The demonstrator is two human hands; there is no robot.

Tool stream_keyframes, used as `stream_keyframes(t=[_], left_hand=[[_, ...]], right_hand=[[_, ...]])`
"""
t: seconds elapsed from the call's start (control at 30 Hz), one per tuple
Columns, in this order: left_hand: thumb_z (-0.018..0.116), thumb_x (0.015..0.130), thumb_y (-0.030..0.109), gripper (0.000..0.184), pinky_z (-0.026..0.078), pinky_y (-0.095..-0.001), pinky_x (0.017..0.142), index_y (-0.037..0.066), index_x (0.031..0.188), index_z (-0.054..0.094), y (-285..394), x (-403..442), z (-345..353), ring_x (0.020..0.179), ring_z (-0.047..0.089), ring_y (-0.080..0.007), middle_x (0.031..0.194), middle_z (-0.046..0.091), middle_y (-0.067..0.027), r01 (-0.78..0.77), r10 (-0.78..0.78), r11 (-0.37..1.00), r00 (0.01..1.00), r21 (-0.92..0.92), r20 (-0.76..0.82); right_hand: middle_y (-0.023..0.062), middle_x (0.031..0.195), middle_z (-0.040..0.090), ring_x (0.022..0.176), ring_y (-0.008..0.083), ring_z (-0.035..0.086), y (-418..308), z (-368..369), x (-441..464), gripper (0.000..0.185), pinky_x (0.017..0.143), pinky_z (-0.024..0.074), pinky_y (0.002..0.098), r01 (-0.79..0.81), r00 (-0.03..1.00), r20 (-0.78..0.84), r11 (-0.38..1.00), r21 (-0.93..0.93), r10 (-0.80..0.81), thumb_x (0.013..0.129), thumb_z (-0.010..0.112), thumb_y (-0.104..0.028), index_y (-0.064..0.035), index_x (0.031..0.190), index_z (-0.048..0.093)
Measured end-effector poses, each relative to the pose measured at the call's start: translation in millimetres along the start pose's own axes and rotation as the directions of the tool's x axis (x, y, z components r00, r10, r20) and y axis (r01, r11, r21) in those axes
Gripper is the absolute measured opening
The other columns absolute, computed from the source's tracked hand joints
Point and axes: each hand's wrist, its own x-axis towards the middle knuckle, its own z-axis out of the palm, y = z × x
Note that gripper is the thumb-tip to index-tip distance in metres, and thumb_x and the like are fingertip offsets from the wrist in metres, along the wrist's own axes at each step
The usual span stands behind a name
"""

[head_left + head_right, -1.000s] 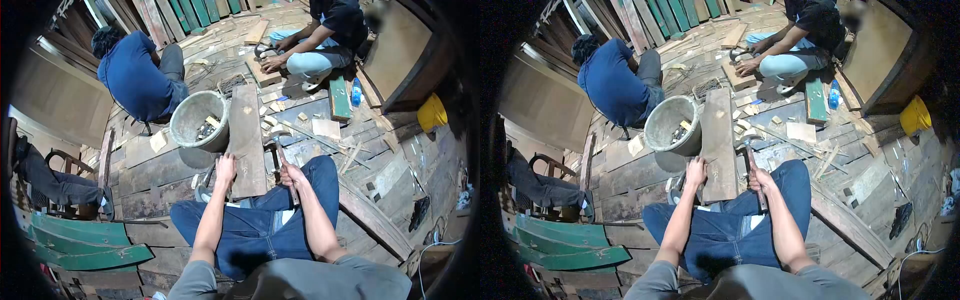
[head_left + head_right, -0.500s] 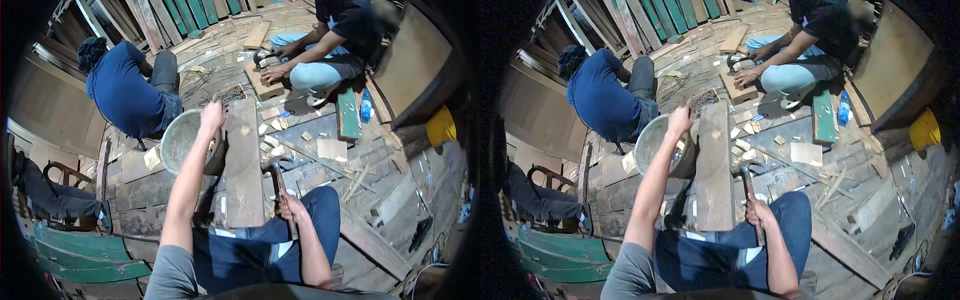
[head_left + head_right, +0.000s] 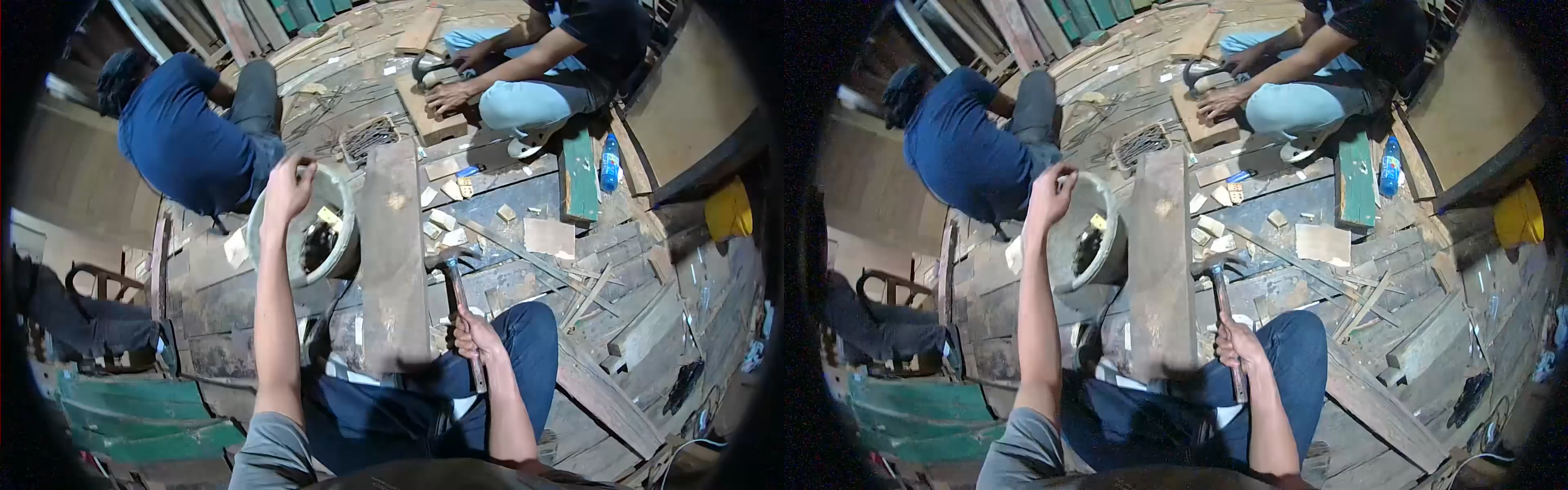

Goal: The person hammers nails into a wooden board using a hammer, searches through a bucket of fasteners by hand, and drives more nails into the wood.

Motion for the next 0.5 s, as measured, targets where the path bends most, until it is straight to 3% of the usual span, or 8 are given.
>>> stream_keyframes(t=[0.03, 0.1, 0.17, 0.23, 0.3, 0.33, 0.5], left_hand=[[0.060, 0.092, 0.019, 0.022, 0.052, -0.0440, 0.078, 0.001, 0.103, 0.068, 3.0, -31.3, -11.9, 0.091, 0.066, -0.0388, 0.098, 0.069, -0.0209, 0.130, -0.129, 0.990, 0.992, -0.059, 0.008], [0.060, 0.093, 0.024, 0.025, 0.051, -0.0462, 0.082, 0.003, 0.101, 0.068, -13.7, -93.9, -5.5, 0.095, 0.065, -0.0399, 0.100, 0.069, -0.0225, 0.182, -0.192, 0.977, 0.978, -0.112, -0.080], [0.060, 0.093, 0.031, 0.031, 0.045, -0.0511, 0.092, 0.005, 0.109, 0.066, -16.7, -157.9, 8.6, 0.102, 0.063, -0.0399, 0.107, 0.068, -0.0219, 0.289, -0.290, 0.953, 0.957, 0.087, -0.008], [0.062, 0.091, 0.037, 0.041, 0.039, -0.0543, 0.097, 0.007, 0.117, 0.062, 6.3, -204.1, 19.2, 0.111, 0.059, -0.0370, 0.115, 0.066, -0.0188, 0.330, -0.352, 0.904, 0.935, 0.273, 0.037], [0.063, 0.089, 0.039, 0.045, 0.035, -0.0559, 0.100, 0.008, 0.121, 0.060, 0.6, -235.1, 44.8, 0.117, 0.054, -0.0340, 0.118, 0.064, -0.0146, 0.229, -0.170, 0.920, 0.965, 0.320, -0.200], [0.064, 0.089, 0.036, 0.044, 0.034, -0.0608, 0.100, 0.008, 0.122, 0.059, 4.0, -239.9, 41.5, 0.122, 0.049, -0.0342, 0.124, 0.059, -0.0129, 0.295, -0.269, 0.923, 0.954, 0.248, -0.135], [0.065, 0.088, 0.031, 0.040, 0.033, -0.0653, 0.098, 0.011, 0.123, 0.059, 13.4, -273.3, 43.8, 0.123, 0.048, -0.0339, 0.121, 0.059, -0.0088, 0.274, -0.249, 0.931, 0.960, 0.241, -0.130]], right_hand=[[-0.0059, 0.052, 0.029, 0.036, 0.0059, 0.027, 0.6, 2.1, -1.8, 0.049, 0.029, 0.0214, 0.0248, 0.023, 1.000, 0.000, 1.000, -0.009, -0.023, 0.098, 0.054, -0.053, -0.0160, 0.069, 0.037], [-0.0059, 0.052, 0.029, 0.036, 0.0056, 0.027, 2.3, 2.0, 1.6, 0.050, 0.029, 0.0212, 0.0244, 0.026, 0.998, -0.054, 0.998, -0.050, -0.028, 0.097, 0.055, -0.055, -0.0158, 0.069, 0.038], [-0.0056, 0.052, 0.030, 0.036, 0.0056, 0.028, 7.5, -7.7, 9.4, 0.050, 0.029, 0.0212, 0.0239, 0.058, 0.997, 0.044, 0.996, -0.072, -0.055, 0.096, 0.054, -0.055, -0.0159, 0.069, 0.038], [-0.0053, 0.052, 0.029, 0.036, 0.0057, 0.028, 12.1, -9.4, 10.2, 0.052, 0.029, 0.0207, 0.0232, 0.096, 0.995, 0.037, 0.990, -0.105, -0.092, 0.097, 0.052, -0.056, -0.0154, 0.068, 0.038], [-0.0055, 0.052, 0.029, 0.037, 0.0055, 0.027, 12.3, -6.4, 6.7, 0.052, 0.029, 0.0209, 0.0230, 0.086, 0.996, 0.030, 0.990, -0.113, -0.083, 0.098, 0.051, -0.056, -0.0152, 0.068, 0.039], [-0.0053, 0.052, 0.030, 0.036, 0.0055, 0.027, 13.6, -10.3, 9.8, 0.051, 0.029, 0.0216, 0.0230, 0.094, 0.995, 0.041, 0.989, -0.114, -0.090, 0.098, 0.050, -0.056, -0.0151, 0.069, 0.039], [-0.0055, 0.051, 0.031, 0.034, 0.0058, 0.026, 13.3, -15.3, 13.4, 0.052, 0.027, 0.0224, 0.0227, 0.071, 0.995, 0.075, 0.989, -0.133, -0.061, 0.098, 0.051, -0.054, -0.0156, 0.066, 0.040]])
